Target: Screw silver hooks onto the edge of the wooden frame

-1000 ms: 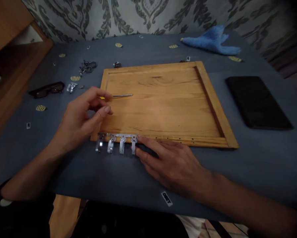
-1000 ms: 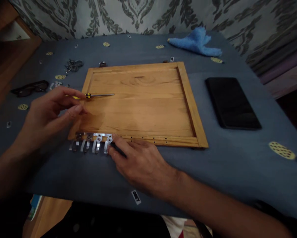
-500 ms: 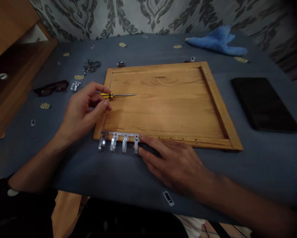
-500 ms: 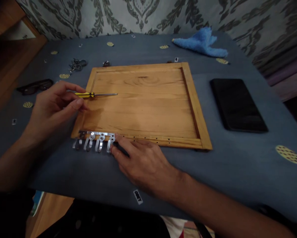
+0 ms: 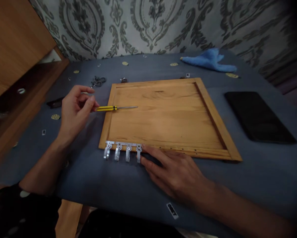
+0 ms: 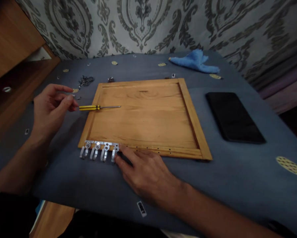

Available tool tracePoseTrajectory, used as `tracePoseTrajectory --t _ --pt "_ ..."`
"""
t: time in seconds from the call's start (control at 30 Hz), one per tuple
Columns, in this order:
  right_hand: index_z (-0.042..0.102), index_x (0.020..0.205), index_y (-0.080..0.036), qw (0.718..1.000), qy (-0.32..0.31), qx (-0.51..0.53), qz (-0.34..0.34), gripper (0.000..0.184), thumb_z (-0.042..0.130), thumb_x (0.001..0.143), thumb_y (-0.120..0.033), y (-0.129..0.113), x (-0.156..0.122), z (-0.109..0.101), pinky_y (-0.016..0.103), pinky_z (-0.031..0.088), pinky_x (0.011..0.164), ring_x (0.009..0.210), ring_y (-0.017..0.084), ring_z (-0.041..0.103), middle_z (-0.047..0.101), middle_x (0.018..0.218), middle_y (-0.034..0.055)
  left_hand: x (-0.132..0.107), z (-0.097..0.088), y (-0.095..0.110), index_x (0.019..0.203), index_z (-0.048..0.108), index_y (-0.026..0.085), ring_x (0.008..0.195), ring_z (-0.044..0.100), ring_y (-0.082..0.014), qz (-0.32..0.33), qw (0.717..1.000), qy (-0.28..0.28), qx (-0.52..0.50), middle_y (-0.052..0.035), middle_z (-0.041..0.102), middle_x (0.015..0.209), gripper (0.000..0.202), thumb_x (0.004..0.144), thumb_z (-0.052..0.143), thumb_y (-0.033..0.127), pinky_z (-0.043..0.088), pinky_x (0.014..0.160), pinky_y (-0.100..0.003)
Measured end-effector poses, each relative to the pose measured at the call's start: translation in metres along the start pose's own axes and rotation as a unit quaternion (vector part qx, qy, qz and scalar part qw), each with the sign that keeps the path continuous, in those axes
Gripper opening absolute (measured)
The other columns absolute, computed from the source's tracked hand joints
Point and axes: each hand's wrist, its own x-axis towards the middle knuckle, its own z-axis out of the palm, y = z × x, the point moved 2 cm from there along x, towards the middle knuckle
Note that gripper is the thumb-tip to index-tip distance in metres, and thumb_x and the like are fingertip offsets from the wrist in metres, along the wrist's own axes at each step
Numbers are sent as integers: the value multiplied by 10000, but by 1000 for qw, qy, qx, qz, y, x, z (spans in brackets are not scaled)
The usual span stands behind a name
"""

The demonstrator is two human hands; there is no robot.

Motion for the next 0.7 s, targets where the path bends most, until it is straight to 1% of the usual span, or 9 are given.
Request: tracePoseTrajectory --t 0.07,0.13,0.2,0.27,0.37,0.43,0.53,0.6,0.7 --pt "700 1092 -179 1000 8 -5 -1 305 427 966 -129 0 -1 0 317 547 608 716 172 668 710 1182 116 10 -9 -12 989 603 214 560 585 -94 -3 999 42 4 25 649 684 124 884 611 281 513 559 -221" --pt "700 1069 -176 1000 13 -4 -3 294 433 958 -121 -1 -1 -1 320 550 611 714 174 668 712 1171 117 18 -19 -26 1028 599 169 560 559 -88 -8 997 77 14 19 621 702 175 913 607 301 488 536 -214" --pt "699 1037 -178 1000 17 1 -5 276 442 953 -121 -1 -1 -2 315 549 601 687 162 659 712 1165 116 25 -29 -39 1090 594 129 635 575 -94 -19 995 98 28 -12 629 829 290 939 593 377 527 588 -240" --pt "694 1051 -181 1000 17 2 -2 275 449 946 -113 -1 0 -3 323 557 613 715 170 670 709 1176 115 30 -39 -50 1127 598 146 765 619 -123 -31 992 115 45 -54 648 972 310 951 570 400 573 684 -284" --pt "690 1070 -184 1000 9 4 2 282 453 935 -112 -2 0 -3 350 584 631 761 196 699 704 1204 117 34 -51 -65 1174 583 139 868 644 -160 -39 987 133 76 -75 646 1052 354 946 574 411 591 760 -339" --pt "690 1067 -185 1000 5 6 6 281 458 927 -114 -3 -1 -3 359 594 619 764 207 709 705 1212 118 36 -55 -73 1191 577 140 908 648 -174 -40 985 132 107 -83 643 1087 366 944 578 409 593 790 -360" --pt "689 1082 -186 1000 -4 5 7 286 462 924 -112 -5 -1 -2 351 593 616 786 209 716 700 1221 131 35 -54 -81 1192 582 142 971 646 -192 -24 979 106 173 -92 638 1134 362 938 588 399 589 845 -393" --pt "694 1082 -177 1000 3 1 3 280 471 926 -111 -6 -2 -2 344 586 609 785 209 716 700 1211 146 32 -50 -83 1189 589 143 1023 639 -208 -1 971 79 227 -97 632 1167 359 933 597 395 578 891 -423" --pt "704 1066 -167 1000 18 -5 -5 260 516 900 -98 -6 -2 -1 331 580 605 758 196 709 704 1202 151 29 -41 -80 1197 593 154 1102 617 -229 44 952 36 300 -105 615 1227 356 932 598 391 556 954 -459"
